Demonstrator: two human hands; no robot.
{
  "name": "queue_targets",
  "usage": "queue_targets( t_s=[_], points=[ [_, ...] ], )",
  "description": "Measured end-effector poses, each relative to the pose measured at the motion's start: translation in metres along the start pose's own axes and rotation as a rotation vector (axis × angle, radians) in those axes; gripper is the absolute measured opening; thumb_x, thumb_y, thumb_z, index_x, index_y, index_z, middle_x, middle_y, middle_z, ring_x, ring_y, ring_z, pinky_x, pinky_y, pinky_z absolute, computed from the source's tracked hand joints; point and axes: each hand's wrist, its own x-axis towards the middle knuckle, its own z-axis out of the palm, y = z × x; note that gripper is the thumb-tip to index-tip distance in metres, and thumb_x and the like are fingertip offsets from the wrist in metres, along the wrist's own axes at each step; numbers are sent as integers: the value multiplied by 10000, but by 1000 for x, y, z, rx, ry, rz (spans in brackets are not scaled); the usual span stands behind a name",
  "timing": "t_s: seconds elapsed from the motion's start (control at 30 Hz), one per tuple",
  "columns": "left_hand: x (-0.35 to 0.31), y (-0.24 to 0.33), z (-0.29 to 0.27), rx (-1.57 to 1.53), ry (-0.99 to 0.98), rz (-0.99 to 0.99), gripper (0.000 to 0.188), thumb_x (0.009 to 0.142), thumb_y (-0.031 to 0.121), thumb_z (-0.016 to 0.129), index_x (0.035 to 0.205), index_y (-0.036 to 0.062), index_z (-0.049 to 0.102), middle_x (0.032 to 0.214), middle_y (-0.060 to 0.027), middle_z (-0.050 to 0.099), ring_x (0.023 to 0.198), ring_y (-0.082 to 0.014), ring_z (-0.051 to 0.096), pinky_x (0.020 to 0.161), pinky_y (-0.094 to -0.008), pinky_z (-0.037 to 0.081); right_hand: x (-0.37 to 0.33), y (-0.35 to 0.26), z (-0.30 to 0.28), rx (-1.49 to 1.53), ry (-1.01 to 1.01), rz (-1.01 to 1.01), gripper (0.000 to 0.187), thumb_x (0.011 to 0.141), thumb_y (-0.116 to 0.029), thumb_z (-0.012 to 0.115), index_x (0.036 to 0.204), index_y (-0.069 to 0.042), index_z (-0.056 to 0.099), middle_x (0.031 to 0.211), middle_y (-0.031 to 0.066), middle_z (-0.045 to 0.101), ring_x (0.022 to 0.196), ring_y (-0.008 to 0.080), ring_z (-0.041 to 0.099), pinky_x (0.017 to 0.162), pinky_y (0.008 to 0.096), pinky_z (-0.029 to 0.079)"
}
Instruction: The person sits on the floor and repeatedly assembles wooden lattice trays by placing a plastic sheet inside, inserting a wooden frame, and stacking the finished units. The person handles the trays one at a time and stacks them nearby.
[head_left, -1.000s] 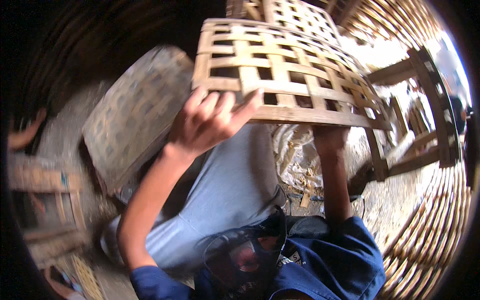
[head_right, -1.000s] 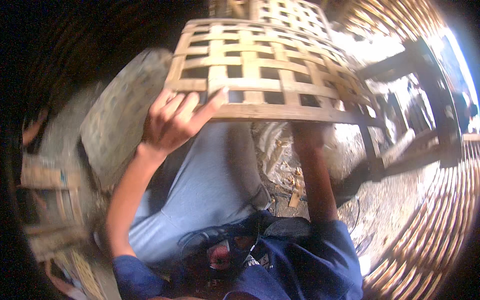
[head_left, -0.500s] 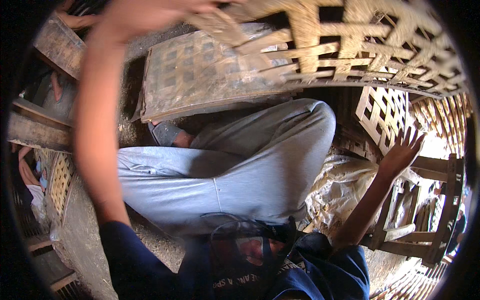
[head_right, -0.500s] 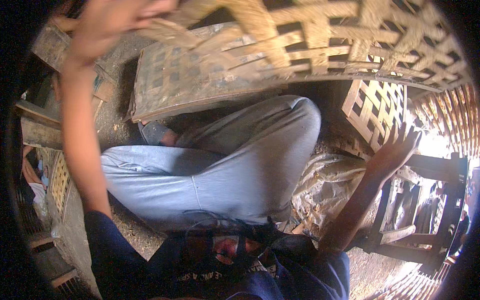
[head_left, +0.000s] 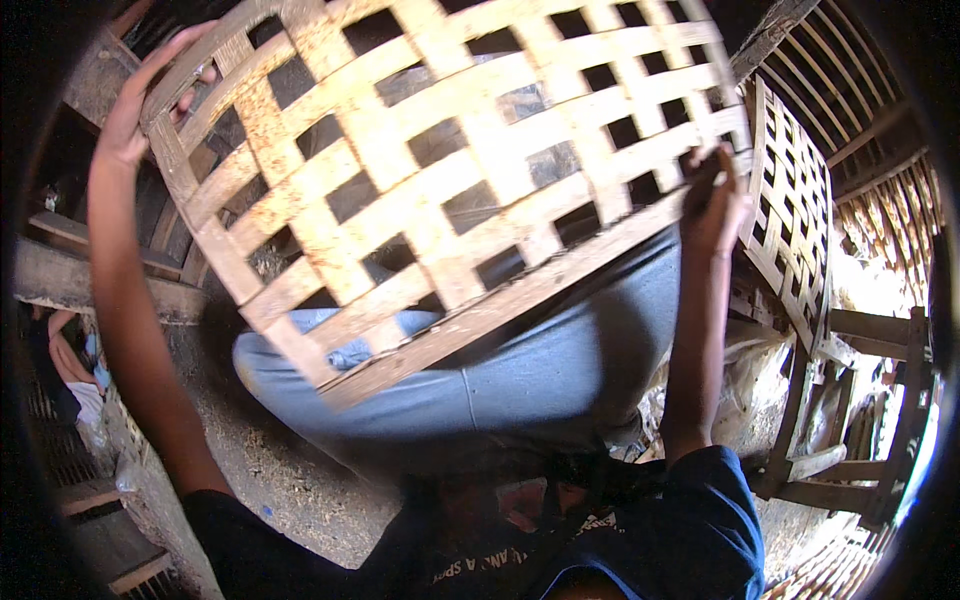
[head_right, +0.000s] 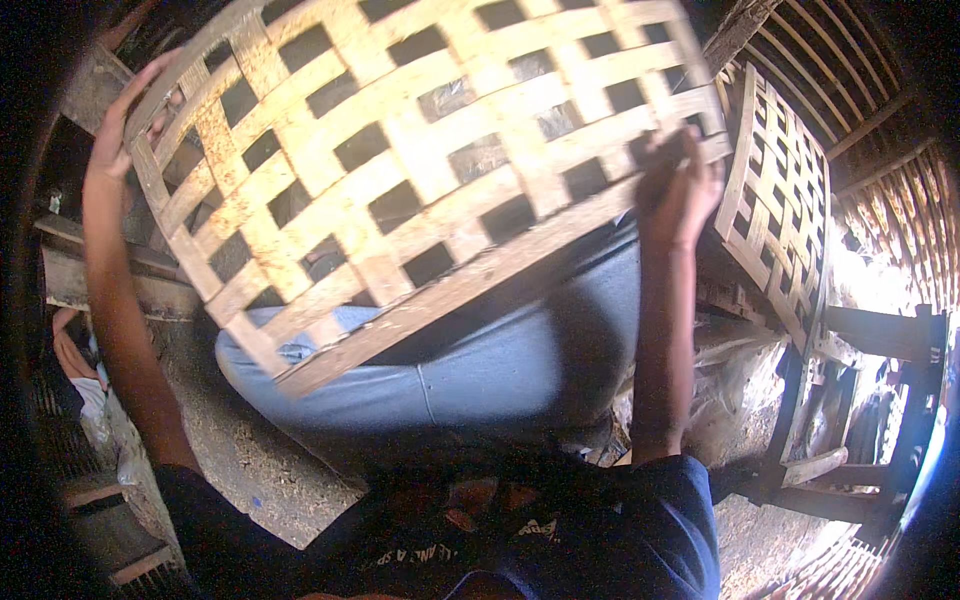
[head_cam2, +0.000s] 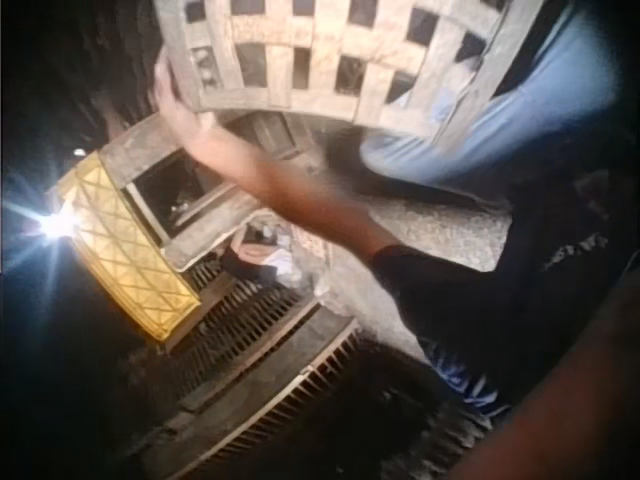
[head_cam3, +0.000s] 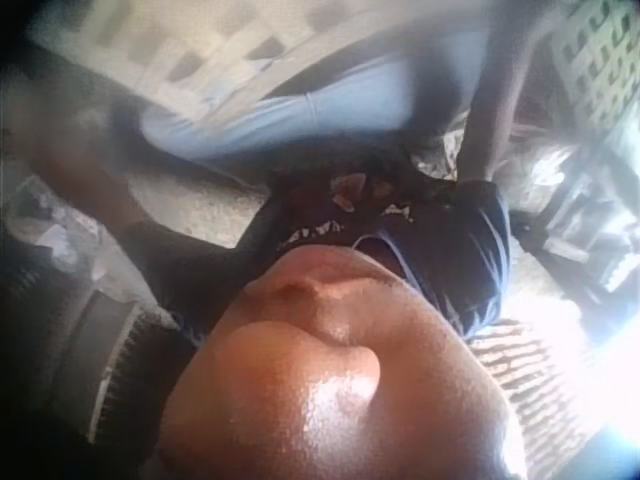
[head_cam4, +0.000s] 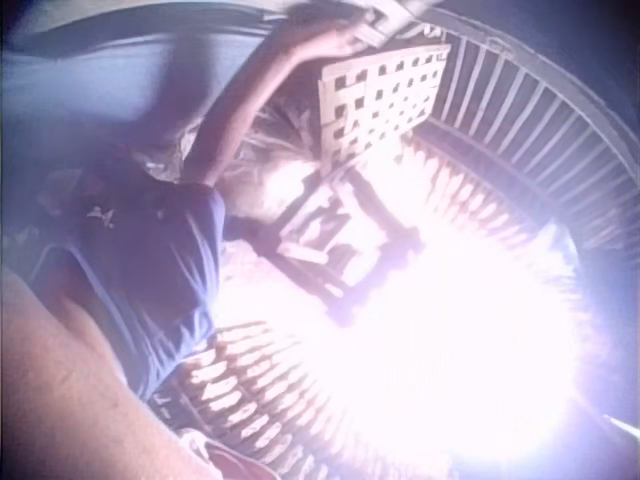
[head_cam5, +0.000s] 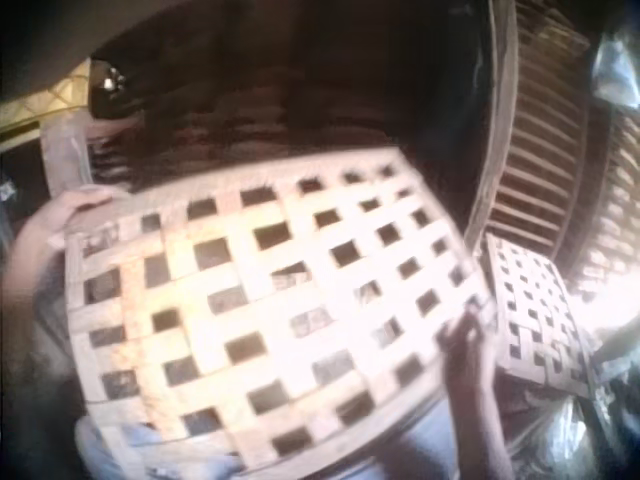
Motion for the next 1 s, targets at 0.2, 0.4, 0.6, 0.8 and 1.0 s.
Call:
queue_targets(
  t_s=[0.2,0.4,0.6,0.8,1.0],
  points=[
    [-10,-107,22,-186,335,113,799,984,528,478,1485,-82,352,1444,-161,532,1206,-179,585,753,-192,495,-51,57,37,161,5,92,246,949,-42,621,1185,-53,550,1017,93,645,802,190,657,692,352,567],
    [8,-82,-5,-289,432,163,670,981,290,609,1444,-126,362,1397,-255,534,1380,-275,455,1204,-375,276,48,26,89,-51,-264,274,347,988,-237,594,1272,-49,529,1169,83,634,1047,257,657,940,454,544],
    [39,-7,30,-481,724,379,623,956,400,503,1398,-37,459,1452,-231,483,1352,-316,447,1194,-427,242,125,-28,144,216,-587,175,1010,917,-773,269,1532,24,196,1531,291,291,1414,452,322,1177,664,224],
    [27,-71,74,-794,769,241,929,913,664,360,1577,52,140,1572,-263,253,1448,-472,235,1144,-710,128,136,17,162,197,-626,247,1078,880,-844,183,1586,-60,-39,1644,236,-16,1507,458,29,1154,726,98],
    [30,-42,59,-809,830,502,851,899,525,475,1541,28,220,1521,-283,368,1444,-452,298,1139,-695,176,140,-1,166,232,-796,296,934,911,-712,377,1554,-112,63,1575,192,79,1428,422,153,1111,700,194]
  ],
)
